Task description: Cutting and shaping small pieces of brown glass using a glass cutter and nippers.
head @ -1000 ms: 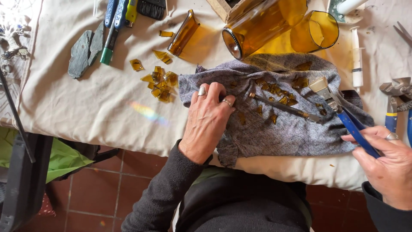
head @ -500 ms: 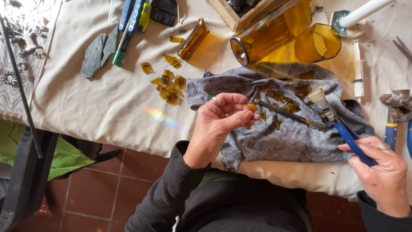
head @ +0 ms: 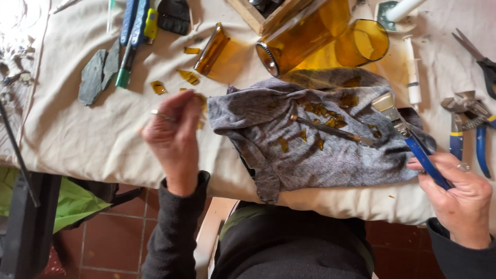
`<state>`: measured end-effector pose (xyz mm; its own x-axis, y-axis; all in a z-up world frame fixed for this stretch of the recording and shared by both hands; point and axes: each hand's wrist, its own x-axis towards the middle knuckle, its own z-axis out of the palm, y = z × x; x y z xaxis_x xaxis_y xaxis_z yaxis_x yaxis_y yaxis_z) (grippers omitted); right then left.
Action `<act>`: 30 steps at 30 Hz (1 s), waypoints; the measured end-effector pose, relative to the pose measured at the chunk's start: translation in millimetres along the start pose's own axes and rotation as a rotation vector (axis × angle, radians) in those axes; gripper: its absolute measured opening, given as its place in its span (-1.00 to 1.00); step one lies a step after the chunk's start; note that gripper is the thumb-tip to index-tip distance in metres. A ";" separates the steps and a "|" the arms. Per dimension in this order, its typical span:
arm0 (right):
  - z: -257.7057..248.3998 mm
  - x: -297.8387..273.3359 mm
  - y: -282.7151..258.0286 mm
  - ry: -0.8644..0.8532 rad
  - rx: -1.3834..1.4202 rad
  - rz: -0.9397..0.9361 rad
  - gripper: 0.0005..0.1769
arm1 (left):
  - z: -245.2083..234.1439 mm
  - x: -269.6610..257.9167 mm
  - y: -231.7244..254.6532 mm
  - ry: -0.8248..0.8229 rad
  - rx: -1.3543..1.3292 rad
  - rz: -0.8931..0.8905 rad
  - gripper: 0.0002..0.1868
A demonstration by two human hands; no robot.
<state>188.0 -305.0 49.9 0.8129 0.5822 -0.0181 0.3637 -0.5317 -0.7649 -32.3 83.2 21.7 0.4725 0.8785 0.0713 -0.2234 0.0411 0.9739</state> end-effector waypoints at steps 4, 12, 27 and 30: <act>3.4 4.8 -22.2 0.017 0.105 -0.004 -0.77 | 7.7 6.5 1.2 0.026 0.526 0.292 -0.79; 6.3 -0.9 -13.0 0.006 0.172 -0.050 -0.84 | 68.0 -42.7 10.7 -0.437 1.089 0.453 -0.85; 7.2 -2.9 -5.3 0.018 0.075 -0.076 -0.85 | 66.3 -55.5 -12.8 -0.410 0.158 -0.262 -0.79; 7.4 -3.3 -1.8 0.014 0.068 -0.089 -0.87 | 71.6 -53.5 -10.6 -0.396 -0.322 -0.655 -0.77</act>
<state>181.3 -301.4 46.6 0.7851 0.6165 0.0600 0.4031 -0.4350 -0.8051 5.9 1.7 23.1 0.8432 0.3997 -0.3595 -0.0035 0.6728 0.7399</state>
